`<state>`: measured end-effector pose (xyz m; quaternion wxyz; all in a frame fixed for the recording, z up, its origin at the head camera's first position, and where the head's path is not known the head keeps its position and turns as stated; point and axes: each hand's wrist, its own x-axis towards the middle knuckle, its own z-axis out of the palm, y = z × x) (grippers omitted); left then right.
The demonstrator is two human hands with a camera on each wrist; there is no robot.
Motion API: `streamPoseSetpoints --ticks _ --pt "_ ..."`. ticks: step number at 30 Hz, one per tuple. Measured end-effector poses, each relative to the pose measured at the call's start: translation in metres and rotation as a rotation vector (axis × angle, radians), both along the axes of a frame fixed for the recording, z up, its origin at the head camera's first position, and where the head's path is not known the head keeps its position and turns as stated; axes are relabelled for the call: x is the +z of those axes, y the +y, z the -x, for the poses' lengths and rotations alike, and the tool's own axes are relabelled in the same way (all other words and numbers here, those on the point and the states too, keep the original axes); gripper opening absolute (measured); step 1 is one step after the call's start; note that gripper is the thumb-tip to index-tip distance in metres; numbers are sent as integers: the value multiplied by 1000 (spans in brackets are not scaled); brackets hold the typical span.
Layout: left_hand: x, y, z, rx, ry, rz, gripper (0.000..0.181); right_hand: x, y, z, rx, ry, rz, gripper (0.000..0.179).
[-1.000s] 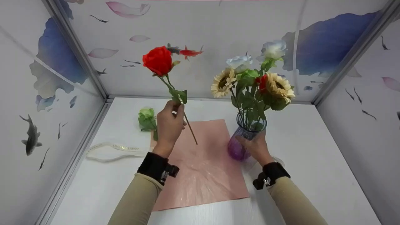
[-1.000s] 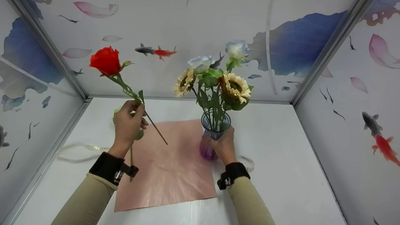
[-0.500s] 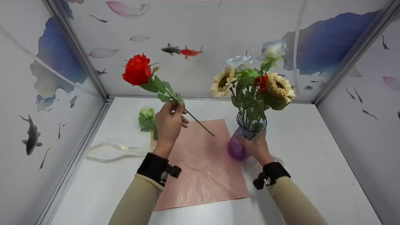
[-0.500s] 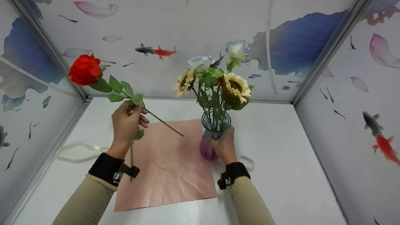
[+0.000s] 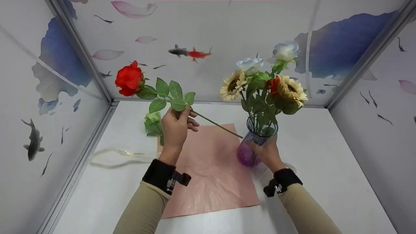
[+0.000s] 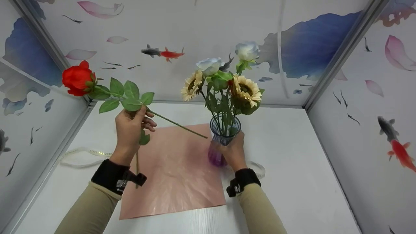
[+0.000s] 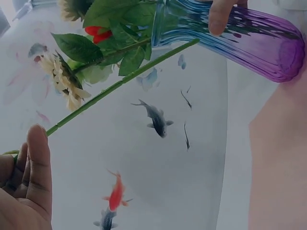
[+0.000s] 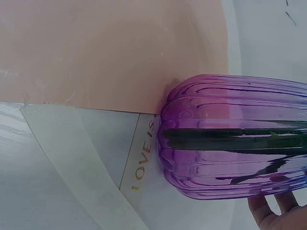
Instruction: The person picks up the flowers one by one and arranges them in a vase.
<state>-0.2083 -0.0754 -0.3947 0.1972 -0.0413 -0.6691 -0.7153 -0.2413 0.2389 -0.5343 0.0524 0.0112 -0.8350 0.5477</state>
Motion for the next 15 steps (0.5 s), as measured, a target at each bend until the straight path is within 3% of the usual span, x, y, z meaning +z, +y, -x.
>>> streamPoseSetpoints --ticks 8,15 --pt "4 0 -2 -35 12 -100 25 -1 0 1 -1 -24 -1 113" --pt "9 0 -4 -23 10 -166 21 -1 0 1 -9 -48 1 110"
